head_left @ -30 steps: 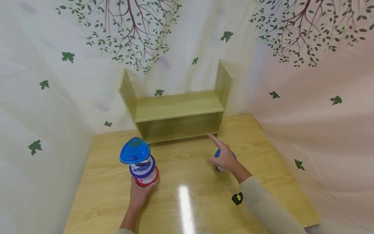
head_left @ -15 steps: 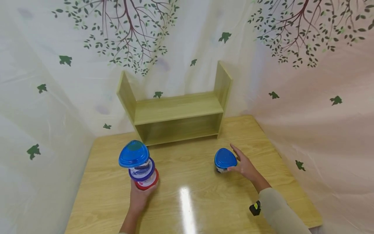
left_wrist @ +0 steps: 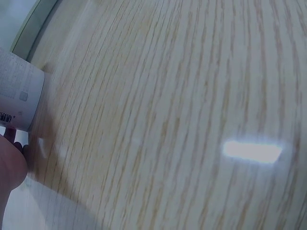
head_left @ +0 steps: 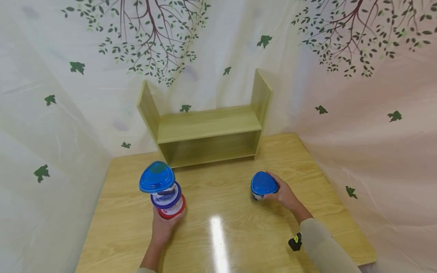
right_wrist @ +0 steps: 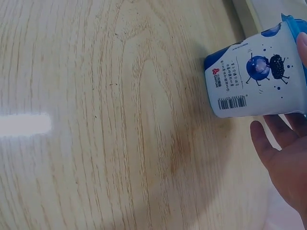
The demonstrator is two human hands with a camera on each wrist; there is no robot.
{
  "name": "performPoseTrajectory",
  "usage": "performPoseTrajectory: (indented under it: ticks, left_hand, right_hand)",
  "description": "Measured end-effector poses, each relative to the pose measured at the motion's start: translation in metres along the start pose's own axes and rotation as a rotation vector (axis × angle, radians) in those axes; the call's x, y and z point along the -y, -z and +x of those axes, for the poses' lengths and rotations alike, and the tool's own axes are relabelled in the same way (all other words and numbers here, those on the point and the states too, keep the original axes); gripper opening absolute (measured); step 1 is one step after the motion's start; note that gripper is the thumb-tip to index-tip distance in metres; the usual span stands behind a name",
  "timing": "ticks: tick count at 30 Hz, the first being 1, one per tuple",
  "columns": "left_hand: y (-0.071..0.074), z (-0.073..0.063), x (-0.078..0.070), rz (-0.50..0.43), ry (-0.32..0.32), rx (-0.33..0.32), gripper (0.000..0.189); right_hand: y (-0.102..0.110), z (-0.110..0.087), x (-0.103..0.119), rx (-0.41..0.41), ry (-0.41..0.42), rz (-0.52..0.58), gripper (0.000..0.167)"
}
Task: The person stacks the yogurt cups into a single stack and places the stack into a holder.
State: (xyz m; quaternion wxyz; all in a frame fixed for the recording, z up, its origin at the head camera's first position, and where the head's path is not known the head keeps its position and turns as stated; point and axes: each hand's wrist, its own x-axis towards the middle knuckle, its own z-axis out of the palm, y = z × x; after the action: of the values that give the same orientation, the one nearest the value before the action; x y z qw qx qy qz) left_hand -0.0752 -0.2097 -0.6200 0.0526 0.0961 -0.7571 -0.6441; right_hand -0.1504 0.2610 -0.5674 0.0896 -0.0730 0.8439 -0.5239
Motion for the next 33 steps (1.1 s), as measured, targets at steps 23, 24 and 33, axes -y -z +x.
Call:
performPoseTrajectory:
  ticks: [23, 24, 33]
  left_hand:
    - [-0.004, -0.002, 0.000, 0.000, 0.019, -0.014, 0.109]
    - [-0.004, -0.002, 0.000, -0.001, 0.026, -0.013, 0.108]
    - [0.000, -0.002, -0.004, -0.002, 0.020, 0.016, 0.106]
  right_hand:
    - [-0.033, 0.025, 0.101, -0.063, 0.031, 0.014, 0.092]
    - [-0.034, 0.025, 0.110, -0.064, 0.037, 0.020, 0.092]
    - [-0.049, 0.034, 0.194, -0.099, 0.226, -0.005, 0.088]
